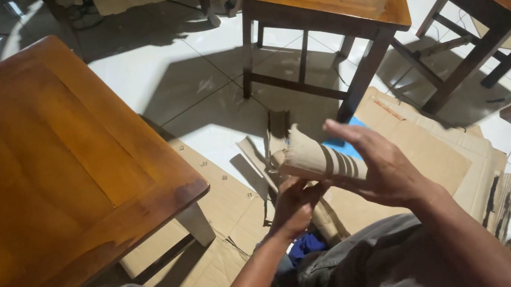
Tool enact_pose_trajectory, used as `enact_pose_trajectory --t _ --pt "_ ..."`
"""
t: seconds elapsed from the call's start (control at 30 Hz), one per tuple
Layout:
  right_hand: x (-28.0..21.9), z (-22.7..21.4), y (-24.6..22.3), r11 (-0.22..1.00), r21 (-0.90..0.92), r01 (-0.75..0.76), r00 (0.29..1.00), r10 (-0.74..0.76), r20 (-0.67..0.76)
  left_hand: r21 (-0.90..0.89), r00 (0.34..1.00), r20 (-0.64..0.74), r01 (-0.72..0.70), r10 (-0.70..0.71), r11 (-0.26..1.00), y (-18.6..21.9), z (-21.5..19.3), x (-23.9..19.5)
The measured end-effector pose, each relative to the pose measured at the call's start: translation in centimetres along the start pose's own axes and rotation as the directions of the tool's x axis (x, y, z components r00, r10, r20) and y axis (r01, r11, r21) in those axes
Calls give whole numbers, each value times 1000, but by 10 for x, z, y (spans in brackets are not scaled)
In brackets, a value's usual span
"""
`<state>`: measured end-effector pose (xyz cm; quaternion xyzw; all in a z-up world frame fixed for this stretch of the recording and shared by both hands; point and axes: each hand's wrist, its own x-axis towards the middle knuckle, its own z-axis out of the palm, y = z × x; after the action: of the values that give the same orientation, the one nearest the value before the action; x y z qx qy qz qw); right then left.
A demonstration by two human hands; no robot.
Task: The person places a piece of cardboard under a wooden chair leg, then repeatedly picks up thin black strips from the floor and wraps them around the leg to secure the cardboard. The person continues this wrapping process for the duration of the clip.
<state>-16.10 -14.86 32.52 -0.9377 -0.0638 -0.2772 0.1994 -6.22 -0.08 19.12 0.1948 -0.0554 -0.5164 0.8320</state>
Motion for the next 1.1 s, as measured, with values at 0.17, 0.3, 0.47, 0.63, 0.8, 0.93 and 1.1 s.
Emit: enact_pose_trajectory --t 0.17,0.3,0.47,0.63,0.8,0.93,1.1 --pt "-4 5 -9 991 -133 -20 983 44 176 878 818 359 -460 450 136 -1 -22 -3" --pt "15 9 -17 995 -81 -66 965 84 248 839 853 206 -406 479 362 18 0 -25" --pt "44 46 5 931 205 -301 879 187 439 900 674 136 -391 726 195 40 9 -54" --pt "66 114 -4 868 367 -334 830 86 551 962 579 48 -247 814 119 56 -16 -83" --pt "47 210 8 820 379 -429 712 49 700 975 459 -117 -115 881 189 43 -85 -102" --pt "43 239 -23 865 333 -374 709 35 705 999 396 -11 -27 918 24 21 -163 -103" --pt "33 271 -46 840 320 -438 730 124 672 946 311 -289 238 906 220 34 -165 -125"
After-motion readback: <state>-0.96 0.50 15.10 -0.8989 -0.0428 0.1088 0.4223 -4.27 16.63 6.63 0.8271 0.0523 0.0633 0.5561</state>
